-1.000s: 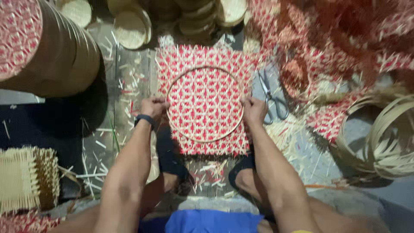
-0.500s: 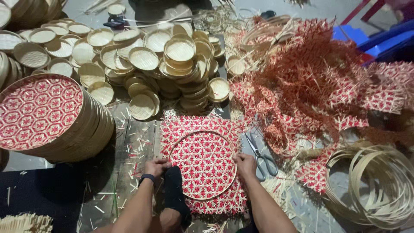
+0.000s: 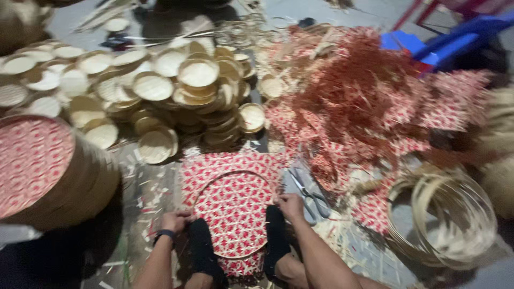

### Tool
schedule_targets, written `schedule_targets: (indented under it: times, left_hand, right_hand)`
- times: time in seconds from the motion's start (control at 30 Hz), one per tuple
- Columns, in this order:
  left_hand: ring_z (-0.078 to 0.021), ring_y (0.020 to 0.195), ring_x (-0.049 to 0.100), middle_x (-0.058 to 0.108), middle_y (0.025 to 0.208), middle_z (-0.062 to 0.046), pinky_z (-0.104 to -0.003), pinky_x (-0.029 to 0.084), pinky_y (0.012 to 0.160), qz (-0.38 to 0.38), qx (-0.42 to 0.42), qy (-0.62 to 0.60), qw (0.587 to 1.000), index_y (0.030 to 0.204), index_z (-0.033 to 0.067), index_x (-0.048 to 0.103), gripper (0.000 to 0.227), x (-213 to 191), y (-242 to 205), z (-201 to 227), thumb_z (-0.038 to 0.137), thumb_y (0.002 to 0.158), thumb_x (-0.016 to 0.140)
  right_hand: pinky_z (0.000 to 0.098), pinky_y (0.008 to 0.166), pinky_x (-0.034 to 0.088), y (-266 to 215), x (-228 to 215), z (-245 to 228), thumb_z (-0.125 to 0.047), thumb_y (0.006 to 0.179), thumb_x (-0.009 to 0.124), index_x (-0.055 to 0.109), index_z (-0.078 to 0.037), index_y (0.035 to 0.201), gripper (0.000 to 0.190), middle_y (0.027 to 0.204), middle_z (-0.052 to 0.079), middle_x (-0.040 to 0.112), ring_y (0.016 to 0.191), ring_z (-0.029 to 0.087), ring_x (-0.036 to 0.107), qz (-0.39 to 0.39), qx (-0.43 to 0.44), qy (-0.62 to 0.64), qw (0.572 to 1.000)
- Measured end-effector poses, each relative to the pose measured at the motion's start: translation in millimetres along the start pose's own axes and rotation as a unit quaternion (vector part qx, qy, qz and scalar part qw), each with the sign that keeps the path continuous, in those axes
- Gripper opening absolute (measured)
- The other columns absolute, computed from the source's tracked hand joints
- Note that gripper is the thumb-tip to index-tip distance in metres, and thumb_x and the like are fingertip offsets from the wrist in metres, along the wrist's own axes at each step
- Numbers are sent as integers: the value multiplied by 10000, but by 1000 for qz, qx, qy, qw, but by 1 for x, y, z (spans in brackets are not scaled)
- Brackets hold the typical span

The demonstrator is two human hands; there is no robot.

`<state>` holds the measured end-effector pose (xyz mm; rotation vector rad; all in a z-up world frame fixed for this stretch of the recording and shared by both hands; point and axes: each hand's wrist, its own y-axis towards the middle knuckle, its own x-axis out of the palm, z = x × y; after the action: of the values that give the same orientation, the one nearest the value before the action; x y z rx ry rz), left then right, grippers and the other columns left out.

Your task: The person assembles and trims bamboo trays. They place a red-patterned woven bamboo sheet over a circular frame and use scissors to trim away the excess material around the edges.

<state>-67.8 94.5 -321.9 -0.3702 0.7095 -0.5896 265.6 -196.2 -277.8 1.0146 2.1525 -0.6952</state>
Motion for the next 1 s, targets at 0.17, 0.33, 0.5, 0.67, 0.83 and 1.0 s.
schedule_targets:
  times: [0.17, 0.33, 0.5, 0.67, 0.83, 1.0]
  left_hand:
    - [-309, 1067, 669, 743, 1128, -164, -429, 545, 944, 107, 144, 106, 978, 1090, 50, 776, 367, 15, 5, 58, 262, 794, 819]
    - [-365, 1243, 574, 675, 1294, -167, -475, 489, 1053, 115, 517, 171, 831, 1220, 60, 727, 424, 67, 18, 148, 362, 925, 681]
    - [-220, 1190, 655, 722, 1257, 5, -345, 532, 1041, -1, 290, 165, 943, 1150, 286, 806, 355, 83, 16, 182, 487, 966, 579]
    - [-223, 1173, 651, 702, 1307, 66, -381, 526, 978, 18, 279, 190, 941, 1101, 287, 799, 372, 78, 13, 200, 546, 912, 610]
    - [-226, 1152, 673, 705, 1294, 59, -371, 542, 960, -25, 241, 195, 950, 1119, 301, 795, 391, 75, 15, 210, 570, 916, 598]
    - [-228, 1157, 684, 722, 1284, 70, -380, 542, 965, -23, 196, 204, 959, 1132, 339, 791, 396, 75, 23, 207, 597, 885, 621]
  right_hand:
    - [486, 877, 514, -57, -9, -76, -338, 843, 777, 692, -44, 1034, 361, 1019, 207, 705, 1011, 388, 664, 79, -118, -101, 985]
    - [672, 1208, 23, -158, 49, -121, -531, 893, 606, 373, 97, 1446, 869, 1552, 296, 331, 1510, 484, 152, -208, -402, -281, 846]
    - [722, 1146, 300, -153, 103, -73, -436, 984, 593, 524, -4, 1361, 577, 1502, 270, 479, 1444, 485, 415, 74, -527, -323, 783]
    - [637, 1144, 445, -139, 141, -35, -322, 1061, 612, 602, -111, 1299, 319, 1445, 184, 549, 1411, 410, 521, 242, -550, -360, 714]
    - [660, 1088, 436, -140, 175, -30, -354, 1008, 641, 588, -157, 1185, 270, 1373, 148, 586, 1400, 397, 527, 216, -500, -249, 801]
    - [584, 1000, 466, -126, 193, -59, -338, 985, 629, 612, -122, 1126, 259, 1220, 153, 602, 1205, 391, 546, 203, -383, -212, 876]
